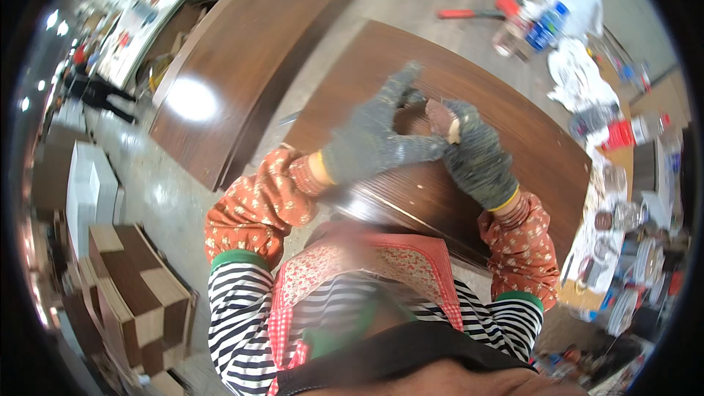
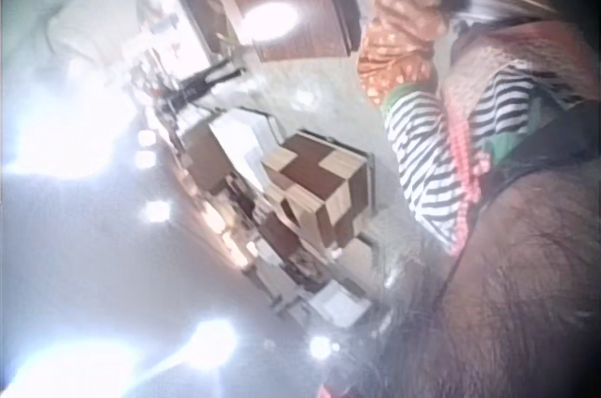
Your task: The person wipes the surface of a large wooden panel with a white cloth, then flips it to wipe the other side. They repeat this process on several additional panels, handling them one at a time and stacking them after wiping.
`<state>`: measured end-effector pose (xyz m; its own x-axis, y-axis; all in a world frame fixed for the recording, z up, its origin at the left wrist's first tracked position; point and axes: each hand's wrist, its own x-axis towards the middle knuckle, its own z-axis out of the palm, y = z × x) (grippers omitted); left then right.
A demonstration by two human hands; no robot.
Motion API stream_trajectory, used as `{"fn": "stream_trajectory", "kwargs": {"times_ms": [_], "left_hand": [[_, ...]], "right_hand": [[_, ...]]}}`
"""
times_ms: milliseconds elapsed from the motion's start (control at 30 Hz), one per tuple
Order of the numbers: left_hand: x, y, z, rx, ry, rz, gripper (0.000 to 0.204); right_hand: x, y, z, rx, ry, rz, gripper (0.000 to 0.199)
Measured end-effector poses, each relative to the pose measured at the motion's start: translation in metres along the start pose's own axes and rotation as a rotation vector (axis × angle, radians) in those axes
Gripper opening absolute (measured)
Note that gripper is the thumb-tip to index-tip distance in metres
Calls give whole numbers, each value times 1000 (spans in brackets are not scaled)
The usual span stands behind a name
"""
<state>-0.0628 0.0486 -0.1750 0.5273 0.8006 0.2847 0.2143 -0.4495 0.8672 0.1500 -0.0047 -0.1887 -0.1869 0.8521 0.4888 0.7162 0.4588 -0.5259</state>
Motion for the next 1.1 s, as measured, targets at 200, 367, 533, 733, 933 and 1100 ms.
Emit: {"fn": "stream_trajectory", "kwargs": {"times_ms": [200,367,533,733,933,1100], "left_hand": [[-31,-43,-56,-221,64,-140,94],[-70,-56,-116,-197,68,-140,85],[-94,-60,-156,140,-69,-269,96],[-78,-83,-214,-20,-189,-192,91],[-44,-163,-239,388,161,-71,70],[-30,-219,-227,868,169,85,55]], "right_hand": [[50,-39,88,-53,-145,-260,45],[63,-85,131,272,-135,-304,61],[78,-118,139,436,-585,-33,60],[89,-97,175,680,-354,19,49],[134,-17,186,112,-91,161,48],[206,64,218,219,68,386,44]]}}
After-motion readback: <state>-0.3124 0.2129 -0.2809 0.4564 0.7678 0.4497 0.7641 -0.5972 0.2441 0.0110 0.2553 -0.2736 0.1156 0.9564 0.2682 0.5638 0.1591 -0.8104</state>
